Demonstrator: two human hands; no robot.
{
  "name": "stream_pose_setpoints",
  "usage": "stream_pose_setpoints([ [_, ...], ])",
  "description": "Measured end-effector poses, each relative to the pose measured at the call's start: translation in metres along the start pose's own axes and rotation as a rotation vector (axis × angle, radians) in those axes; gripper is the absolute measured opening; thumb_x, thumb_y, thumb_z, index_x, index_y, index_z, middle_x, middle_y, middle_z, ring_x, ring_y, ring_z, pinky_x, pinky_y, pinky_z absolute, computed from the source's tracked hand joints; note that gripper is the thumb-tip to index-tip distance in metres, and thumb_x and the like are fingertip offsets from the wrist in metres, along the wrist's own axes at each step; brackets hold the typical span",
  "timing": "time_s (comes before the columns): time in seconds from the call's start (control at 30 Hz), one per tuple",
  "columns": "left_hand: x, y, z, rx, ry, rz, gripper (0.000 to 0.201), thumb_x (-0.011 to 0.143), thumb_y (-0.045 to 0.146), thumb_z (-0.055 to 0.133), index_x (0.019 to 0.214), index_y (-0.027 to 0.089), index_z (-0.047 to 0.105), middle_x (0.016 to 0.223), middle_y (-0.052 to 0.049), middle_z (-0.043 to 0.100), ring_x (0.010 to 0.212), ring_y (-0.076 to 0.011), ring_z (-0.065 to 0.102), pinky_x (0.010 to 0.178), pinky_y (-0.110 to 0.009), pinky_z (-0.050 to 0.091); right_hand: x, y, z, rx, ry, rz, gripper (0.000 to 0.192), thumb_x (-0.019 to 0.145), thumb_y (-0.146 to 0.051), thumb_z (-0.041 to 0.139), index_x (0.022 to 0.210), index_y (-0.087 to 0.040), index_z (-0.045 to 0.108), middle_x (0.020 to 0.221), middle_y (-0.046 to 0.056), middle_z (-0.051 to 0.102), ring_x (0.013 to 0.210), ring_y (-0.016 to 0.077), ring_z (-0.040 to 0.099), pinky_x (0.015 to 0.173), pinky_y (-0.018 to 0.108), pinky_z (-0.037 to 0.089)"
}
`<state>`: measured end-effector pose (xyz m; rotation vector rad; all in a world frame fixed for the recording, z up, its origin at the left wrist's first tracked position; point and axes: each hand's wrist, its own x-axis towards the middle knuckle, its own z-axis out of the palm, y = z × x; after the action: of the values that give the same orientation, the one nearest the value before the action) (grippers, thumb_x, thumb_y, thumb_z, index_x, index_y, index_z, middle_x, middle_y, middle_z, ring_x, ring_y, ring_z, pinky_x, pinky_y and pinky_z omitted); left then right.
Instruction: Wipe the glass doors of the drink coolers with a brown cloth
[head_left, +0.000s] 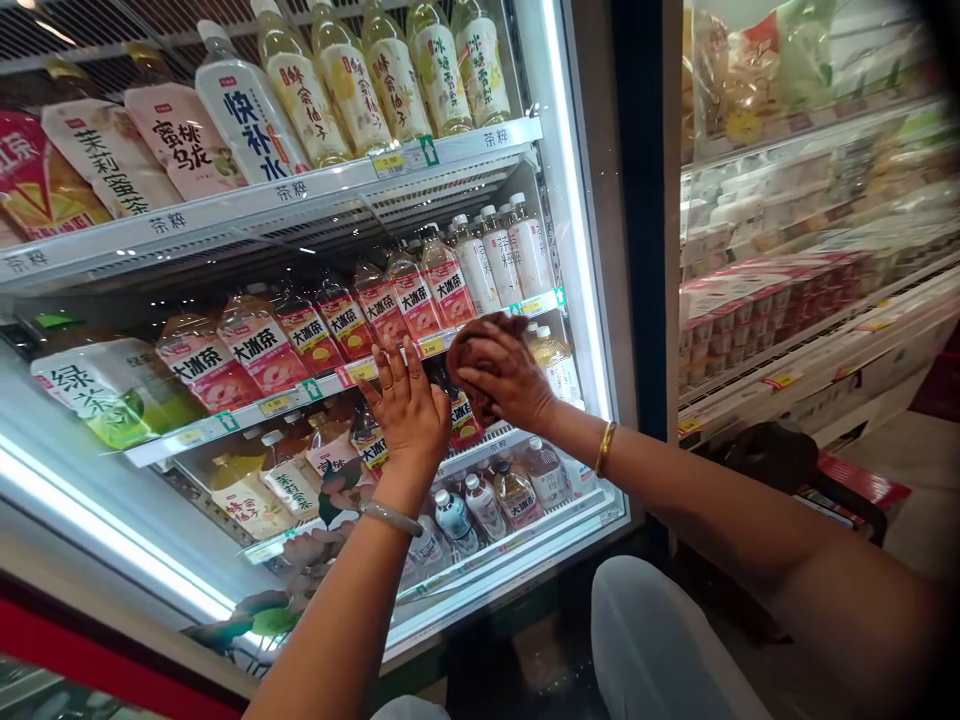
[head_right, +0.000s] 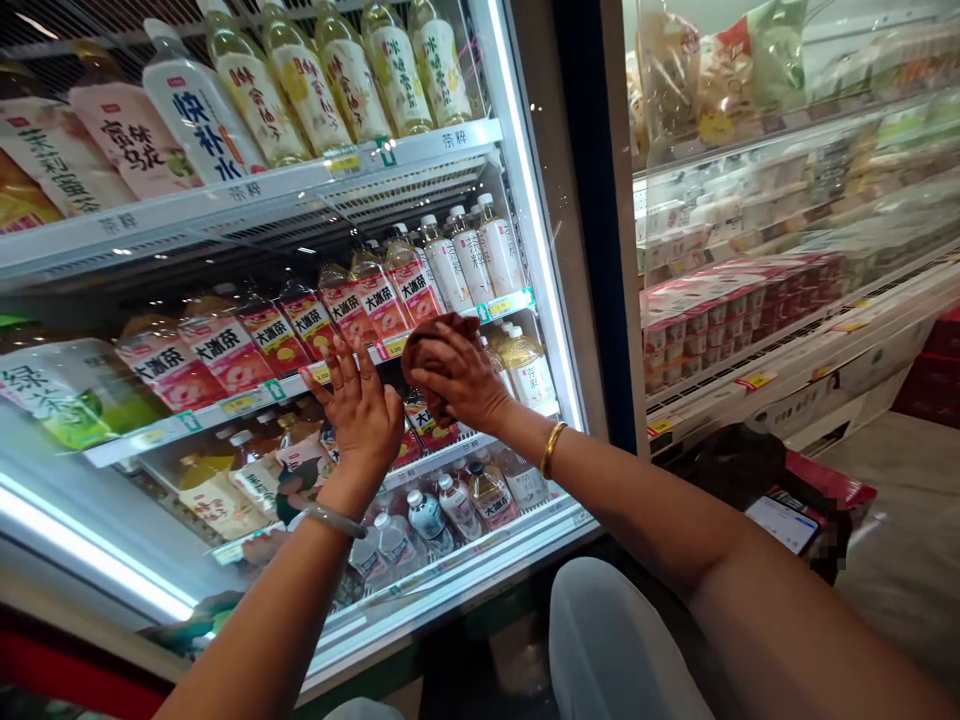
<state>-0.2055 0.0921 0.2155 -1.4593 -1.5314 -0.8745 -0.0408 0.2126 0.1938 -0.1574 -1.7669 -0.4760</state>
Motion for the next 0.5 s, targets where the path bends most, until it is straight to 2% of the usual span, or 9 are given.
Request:
stream_pose_setpoints([
  [0.07, -0.002, -0.002, 0.001, 0.003, 0.003, 0.008, 0.077, 0.099, 0.025, 0.046, 0.169, 0.018, 0.014, 0.175, -0.016, 0.015, 0.164, -0.0316, 0.002, 0.127, -0.067, -0.013, 0.009, -0.008, 0.007, 0.005, -0.032, -0.099, 0.04, 0.092, -0.037, 0.071, 0.131, -0.036, 0.064, 0.15, 0.001, 0.055, 0.156, 0.0289, 0.032, 0.129, 0.057, 0.035],
  [0.13, -0.002, -0.006, 0.0, 0.011, 0.002, 0.006, 0.077, 0.1, 0.026, 0.046, 0.169, 0.019, 0.013, 0.175, -0.016, 0.014, 0.164, -0.032, 0.002, 0.128, -0.068, -0.012, 0.028, -0.007, 0.01, 0.013, -0.039, -0.133, 0.036, 0.096, -0.038, 0.067, 0.132, -0.038, 0.063, 0.153, -0.001, 0.054, 0.157, 0.0263, 0.032, 0.132, 0.056, 0.031],
  [0.23, -0.002, -0.016, -0.005, 0.031, -0.005, -0.013, 0.08, 0.099, 0.025, 0.046, 0.169, 0.019, 0.008, 0.175, -0.016, 0.01, 0.164, -0.0324, 0.002, 0.129, -0.067, -0.008, 0.046, 0.005, 0.007, 0.004, 0.029, -0.003, 0.035, 0.096, -0.03, 0.064, 0.13, -0.036, 0.064, 0.154, 0.0, 0.05, 0.158, 0.0268, 0.031, 0.132, 0.056, 0.031],
  [0.3, -0.004, -0.022, -0.008, 0.036, -0.004, -0.019, 0.082, 0.098, 0.025, 0.047, 0.169, 0.019, 0.007, 0.176, -0.015, 0.008, 0.164, -0.0328, 0.0, 0.13, -0.067, -0.007, 0.04, 0.006, 0.005, -0.005, 0.097, 0.138, 0.035, 0.093, -0.026, 0.065, 0.127, -0.035, 0.065, 0.155, 0.002, 0.049, 0.158, 0.0289, 0.03, 0.13, 0.058, 0.034],
  [0.37, -0.007, -0.027, -0.009, 0.034, 0.002, -0.017, 0.084, 0.096, 0.024, 0.049, 0.169, 0.019, 0.007, 0.176, -0.015, 0.008, 0.164, -0.0331, -0.001, 0.129, -0.067, -0.01, 0.023, -0.002, 0.007, -0.005, 0.114, 0.202, 0.036, 0.09, -0.024, 0.068, 0.125, -0.035, 0.067, 0.154, 0.003, 0.049, 0.158, 0.0305, 0.029, 0.128, 0.059, 0.036],
  [0.43, -0.011, -0.028, -0.007, 0.031, 0.01, -0.016, 0.084, 0.096, 0.024, 0.049, 0.169, 0.019, 0.008, 0.175, -0.015, 0.009, 0.164, -0.0327, 0.0, 0.128, -0.067, -0.011, 0.009, -0.017, 0.014, 0.003, 0.052, 0.157, 0.039, 0.087, -0.025, 0.071, 0.125, -0.037, 0.067, 0.151, 0.003, 0.053, 0.158, 0.0308, 0.031, 0.127, 0.059, 0.037],
  [0.5, -0.014, -0.028, -0.005, 0.027, 0.016, -0.017, 0.081, 0.098, 0.025, 0.048, 0.169, 0.019, 0.01, 0.175, -0.015, 0.01, 0.164, -0.0319, 0.001, 0.129, -0.067, -0.01, 0.007, -0.031, 0.023, 0.014, -0.021, 0.052, 0.041, 0.088, -0.029, 0.072, 0.127, -0.038, 0.066, 0.149, 0.002, 0.055, 0.157, 0.0296, 0.032, 0.127, 0.058, 0.038],
])
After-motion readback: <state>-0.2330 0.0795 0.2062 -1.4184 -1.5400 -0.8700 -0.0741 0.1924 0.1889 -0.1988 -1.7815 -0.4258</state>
